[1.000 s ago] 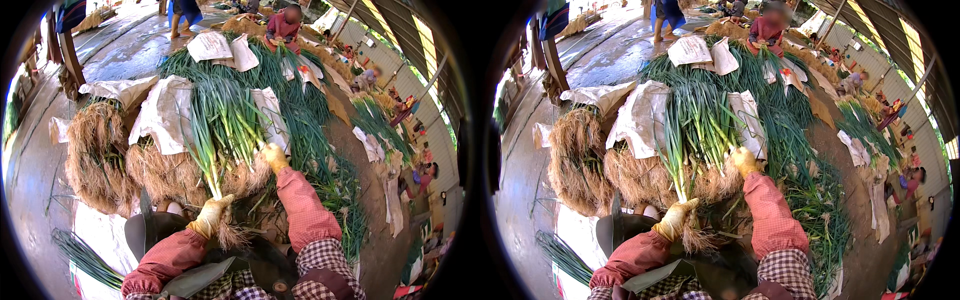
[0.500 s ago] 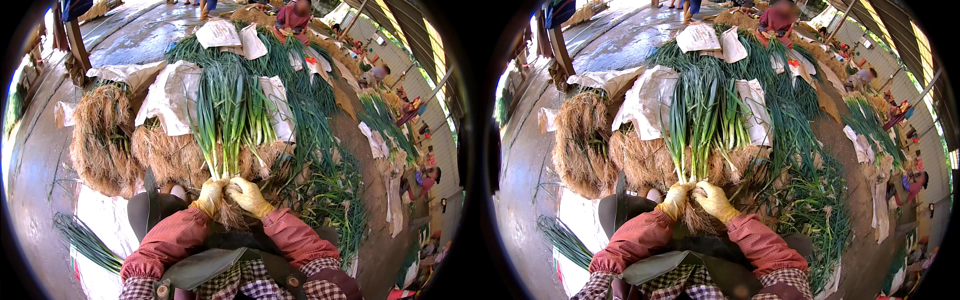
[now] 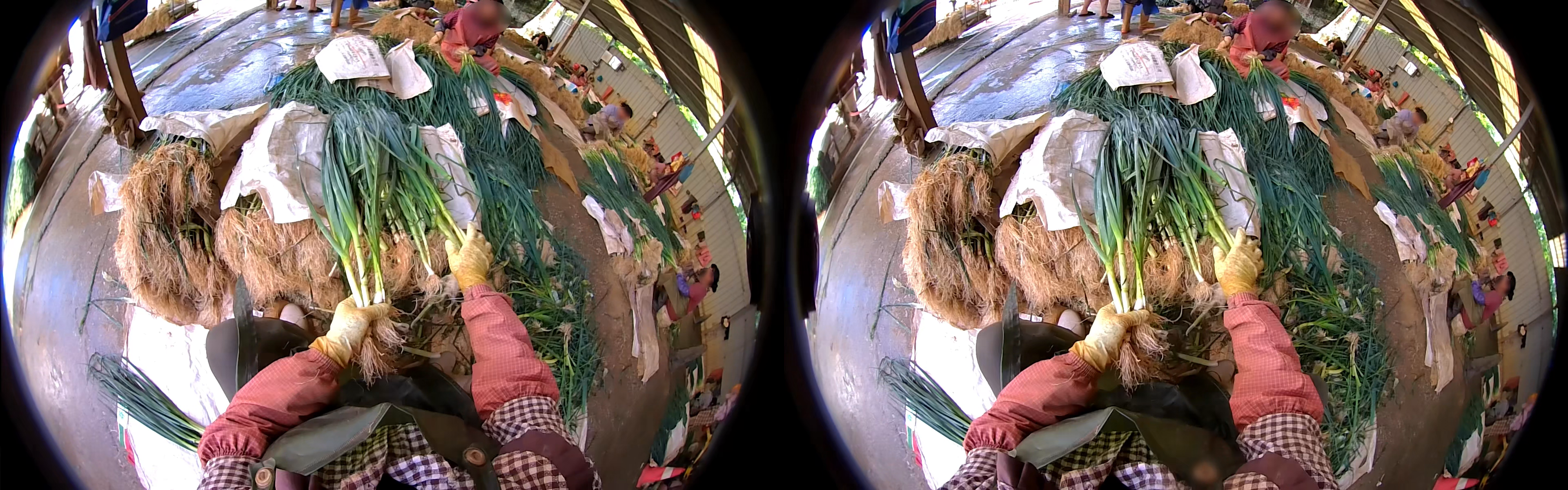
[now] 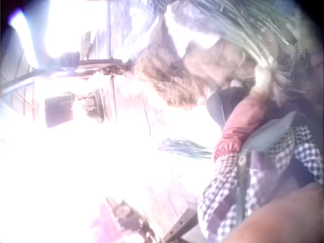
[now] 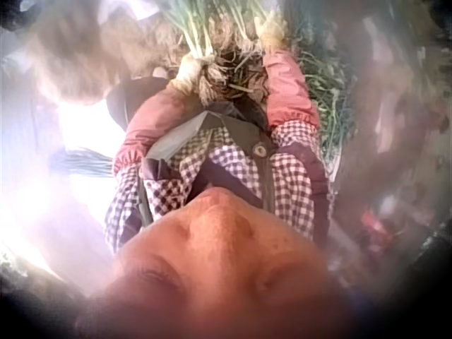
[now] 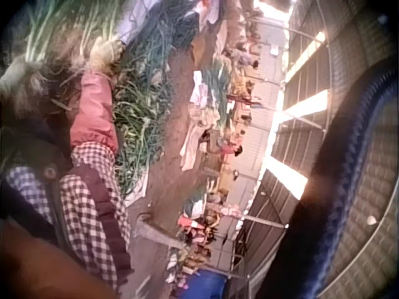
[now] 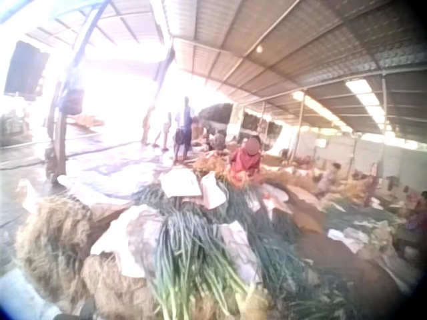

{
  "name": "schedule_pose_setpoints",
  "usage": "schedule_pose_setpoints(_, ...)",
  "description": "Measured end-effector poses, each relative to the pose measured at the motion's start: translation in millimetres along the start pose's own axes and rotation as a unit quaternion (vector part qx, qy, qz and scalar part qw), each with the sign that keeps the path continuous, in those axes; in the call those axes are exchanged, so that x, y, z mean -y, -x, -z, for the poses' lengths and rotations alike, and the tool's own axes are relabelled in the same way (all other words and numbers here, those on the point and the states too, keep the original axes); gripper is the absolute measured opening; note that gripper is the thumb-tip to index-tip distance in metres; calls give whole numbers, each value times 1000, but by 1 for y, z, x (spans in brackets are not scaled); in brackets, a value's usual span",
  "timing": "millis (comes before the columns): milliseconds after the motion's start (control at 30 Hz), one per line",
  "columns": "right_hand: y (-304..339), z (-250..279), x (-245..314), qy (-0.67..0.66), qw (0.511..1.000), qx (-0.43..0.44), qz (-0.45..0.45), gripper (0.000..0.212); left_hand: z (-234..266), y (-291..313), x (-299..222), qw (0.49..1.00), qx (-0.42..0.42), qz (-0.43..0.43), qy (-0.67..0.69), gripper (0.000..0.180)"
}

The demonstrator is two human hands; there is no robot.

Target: The person sorts and cleans green onions by hand, removing dry outer layers and roots while seated on the floor of an agricultural processing area.

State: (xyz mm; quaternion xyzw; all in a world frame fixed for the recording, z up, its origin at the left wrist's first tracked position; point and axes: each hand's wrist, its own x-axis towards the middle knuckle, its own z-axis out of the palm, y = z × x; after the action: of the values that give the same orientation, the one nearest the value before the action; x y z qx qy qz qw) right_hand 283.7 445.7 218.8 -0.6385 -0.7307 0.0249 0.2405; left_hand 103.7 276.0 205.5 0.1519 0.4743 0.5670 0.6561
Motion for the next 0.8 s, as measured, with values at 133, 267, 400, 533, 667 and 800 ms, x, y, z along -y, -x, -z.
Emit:
schedule_pose_setpoints(133,29,-4,46,-206,941,267,20,58,-2,-8,18,998,-19,-34,-55,18)
schedule_pose_setpoints(267,79,-50,77,-178,953,224,99,30,-1,-14,11,997,-29,-47,-47,19)
schedule_pose_setpoints(400,84,-41,81,-105,970,177,132,38,6,-18,16,995,-21,-32,-89,21)
schedule_pose_setpoints(533,82,-30,76,-135,971,165,107,44,-4,-11,17,999,1,13,-29,22)
schedule_pose_setpoints(667,87,-54,67,-336,923,167,-80,53,-4,-8,9,996,43,80,-18,13)
schedule_pose_setpoints(800,86,-87,60,-384,873,262,-145,51,1,-5,4,995,35,86,-47,9)
